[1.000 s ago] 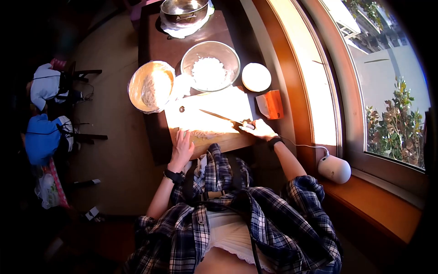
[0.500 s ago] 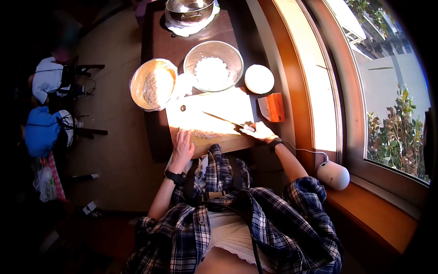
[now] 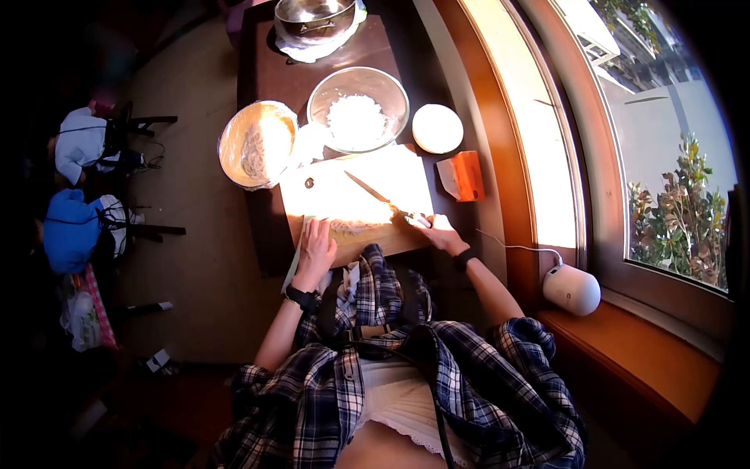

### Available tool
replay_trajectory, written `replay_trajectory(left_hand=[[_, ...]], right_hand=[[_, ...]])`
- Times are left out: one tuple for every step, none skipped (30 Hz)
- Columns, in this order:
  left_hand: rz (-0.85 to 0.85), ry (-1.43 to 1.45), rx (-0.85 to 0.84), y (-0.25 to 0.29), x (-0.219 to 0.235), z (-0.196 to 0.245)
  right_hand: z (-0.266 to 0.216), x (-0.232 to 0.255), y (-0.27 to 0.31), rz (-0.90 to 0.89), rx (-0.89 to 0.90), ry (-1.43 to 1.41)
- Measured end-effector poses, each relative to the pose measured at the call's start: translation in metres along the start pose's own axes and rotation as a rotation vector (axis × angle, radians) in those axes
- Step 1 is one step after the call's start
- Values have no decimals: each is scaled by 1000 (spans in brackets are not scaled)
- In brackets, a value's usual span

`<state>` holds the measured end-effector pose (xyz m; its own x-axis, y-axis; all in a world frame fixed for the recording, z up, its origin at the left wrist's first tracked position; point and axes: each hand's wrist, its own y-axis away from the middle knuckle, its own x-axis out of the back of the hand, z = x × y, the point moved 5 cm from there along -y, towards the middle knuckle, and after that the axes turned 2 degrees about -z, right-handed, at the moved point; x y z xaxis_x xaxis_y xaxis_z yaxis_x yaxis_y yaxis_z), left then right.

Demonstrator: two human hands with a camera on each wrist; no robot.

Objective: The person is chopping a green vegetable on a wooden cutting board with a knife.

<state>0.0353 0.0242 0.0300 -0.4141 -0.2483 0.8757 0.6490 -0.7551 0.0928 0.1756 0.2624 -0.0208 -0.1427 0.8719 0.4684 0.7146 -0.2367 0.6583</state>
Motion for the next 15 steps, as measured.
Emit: replay_trajectory(left_hand=[[-5, 13, -1, 0, 0, 3], [-6, 13, -3, 0, -1, 3], [1, 15, -13, 2, -3, 4], [8, 17, -24, 3, -5, 4], [9, 16, -25, 5, -5, 4], [2, 30, -26, 7, -6, 6], [-2, 45, -28, 5, -7, 7], [-3, 45, -26, 6, -6, 9], [-4, 49, -19, 7, -5, 10], [-2, 53, -14, 6, -3, 12], [-2, 52, -17, 5, -6, 11], [-12, 27, -23, 5, -8, 10], [-21, 3, -28, 5, -10, 10], [-21, 0, -29, 3, -10, 11], [-49, 7, -49, 1, -11, 14]], right_hand=[[8, -12, -1, 149, 92, -64], [13, -18, 0, 298, 185, -127], [4, -23, 5, 258, 138, -244], [-6, -27, 14, 246, 143, -403], [-5, -35, 17, 260, 59, -409], [2, -44, 16, 273, -26, -411], [6, -55, 14, 314, -41, -508], [7, -65, 11, 340, -49, -566], [0, -66, 16, 371, -54, -541], [-8, -64, 20, 406, -57, -514], [-9, -68, 18, 409, -57, -516], [-11, -71, 19, 454, -44, -520], [-11, -71, 20, 499, -31, -523], [-11, -72, 20, 499, -30, -525], [-11, -73, 20, 502, -38, -529]])
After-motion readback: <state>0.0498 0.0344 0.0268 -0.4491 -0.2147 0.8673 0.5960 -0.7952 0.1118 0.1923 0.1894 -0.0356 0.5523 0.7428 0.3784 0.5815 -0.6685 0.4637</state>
